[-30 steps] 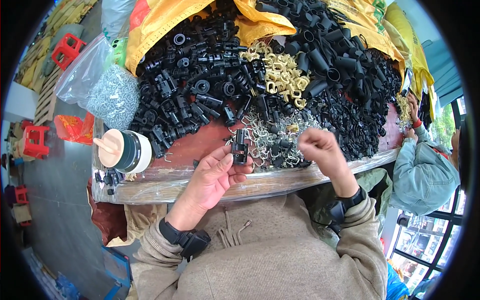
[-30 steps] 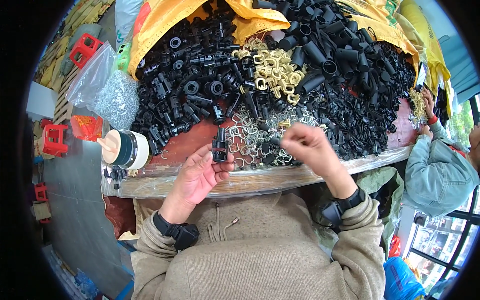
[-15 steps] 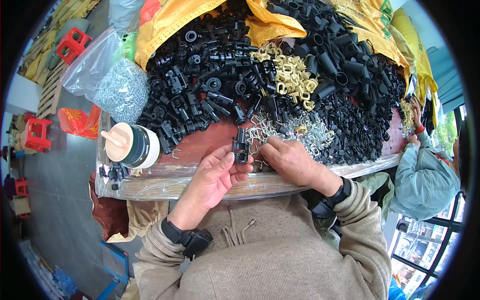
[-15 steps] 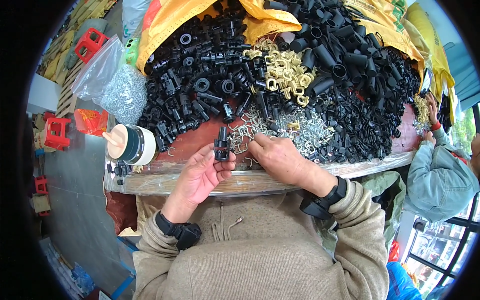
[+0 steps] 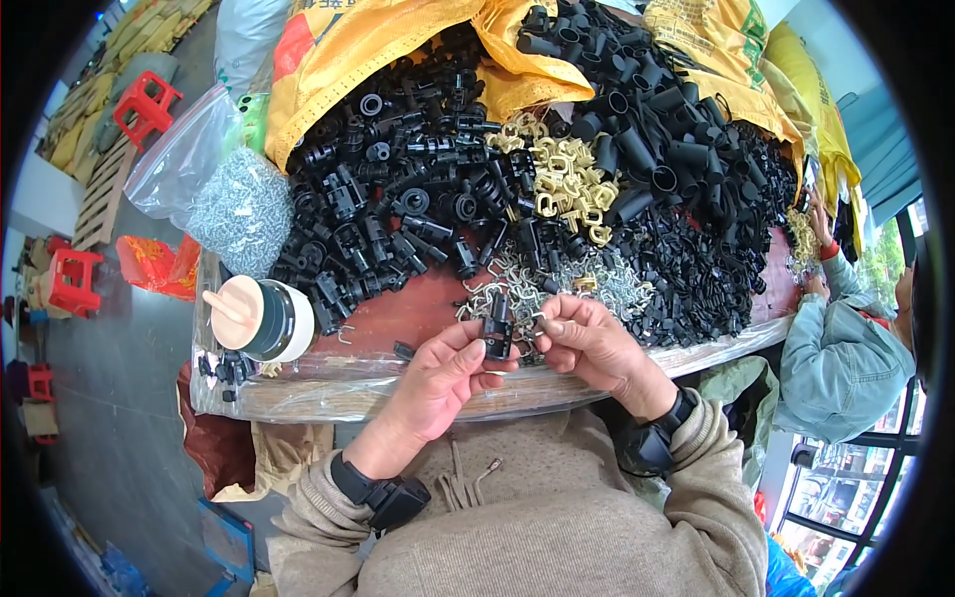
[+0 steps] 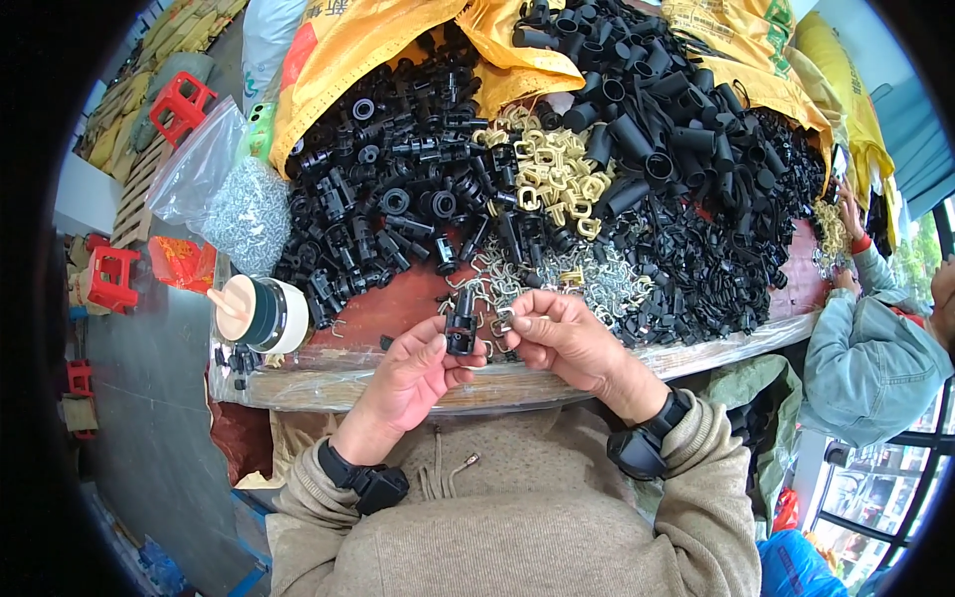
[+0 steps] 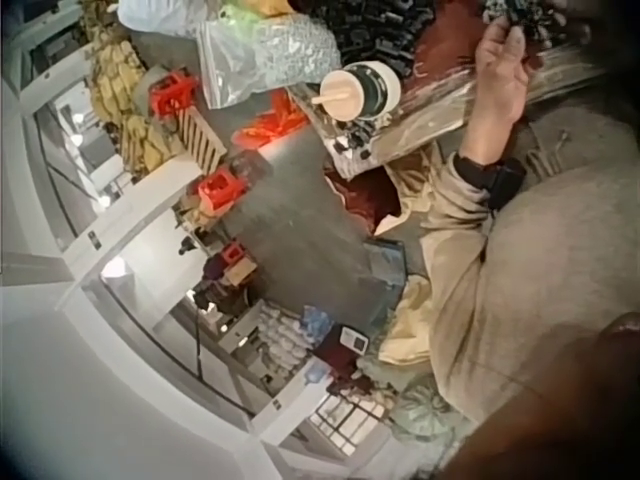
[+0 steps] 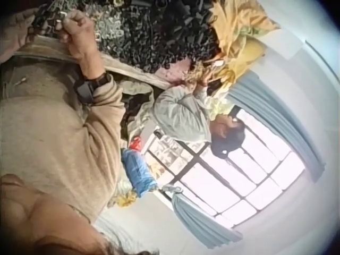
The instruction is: Assembling small black plastic components by hand at a workbench.
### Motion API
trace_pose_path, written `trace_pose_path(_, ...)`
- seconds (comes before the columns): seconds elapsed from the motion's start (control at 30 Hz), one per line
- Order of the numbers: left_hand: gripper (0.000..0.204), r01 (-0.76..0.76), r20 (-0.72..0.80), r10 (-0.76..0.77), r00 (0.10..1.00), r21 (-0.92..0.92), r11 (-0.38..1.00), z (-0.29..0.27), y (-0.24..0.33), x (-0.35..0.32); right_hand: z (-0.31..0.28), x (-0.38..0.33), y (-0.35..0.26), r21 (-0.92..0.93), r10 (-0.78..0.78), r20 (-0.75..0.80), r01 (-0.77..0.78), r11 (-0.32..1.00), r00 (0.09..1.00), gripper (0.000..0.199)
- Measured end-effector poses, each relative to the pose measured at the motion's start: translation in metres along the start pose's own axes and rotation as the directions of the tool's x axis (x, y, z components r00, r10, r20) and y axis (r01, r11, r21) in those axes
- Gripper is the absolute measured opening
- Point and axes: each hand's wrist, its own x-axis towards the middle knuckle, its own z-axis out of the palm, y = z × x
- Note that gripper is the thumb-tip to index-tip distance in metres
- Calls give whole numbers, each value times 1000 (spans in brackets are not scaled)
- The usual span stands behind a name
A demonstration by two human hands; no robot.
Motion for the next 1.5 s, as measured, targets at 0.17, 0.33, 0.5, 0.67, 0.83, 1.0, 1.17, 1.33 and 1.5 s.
trace_pose_path(0.17,38,50,92,-49,995,-11,999,3,-1,2,-4,-1,2,127,195,132,-211,969,972,10)
trace_pose_path(0.33,40,107,174,-115,978,52,993,7,2,1,0,0,8,73,274,174,-290,954,946,15)
trace_pose_path(0.5,37,107,116,-105,988,-10,994,0,1,2,6,-6,13,-452,-157,85,179,874,984,9)
trace_pose_path(0.67,33,117,84,-109,990,-91,989,2,0,1,13,-12,8,-841,-494,484,539,-34,723,10)
trace_pose_path(0.83,32,136,82,-128,988,-104,985,3,0,0,12,-10,7,-789,-503,608,542,-290,615,18)
trace_pose_path(1.0,30,115,94,-105,990,-117,986,3,-1,0,5,-10,8,-892,-507,380,452,21,774,11)
trace_pose_path(1.17,29,98,33,-95,995,-108,989,4,-1,0,5,-12,4,-715,-370,56,296,633,927,11)
trace_pose_path(1.33,28,123,9,-122,992,-105,987,5,-4,0,7,-15,8,-435,-222,-9,196,879,975,13)
trace_pose_path(1.5,29,144,-33,-148,988,-109,984,7,-3,-2,18,-14,9,-402,-260,11,242,883,966,12)
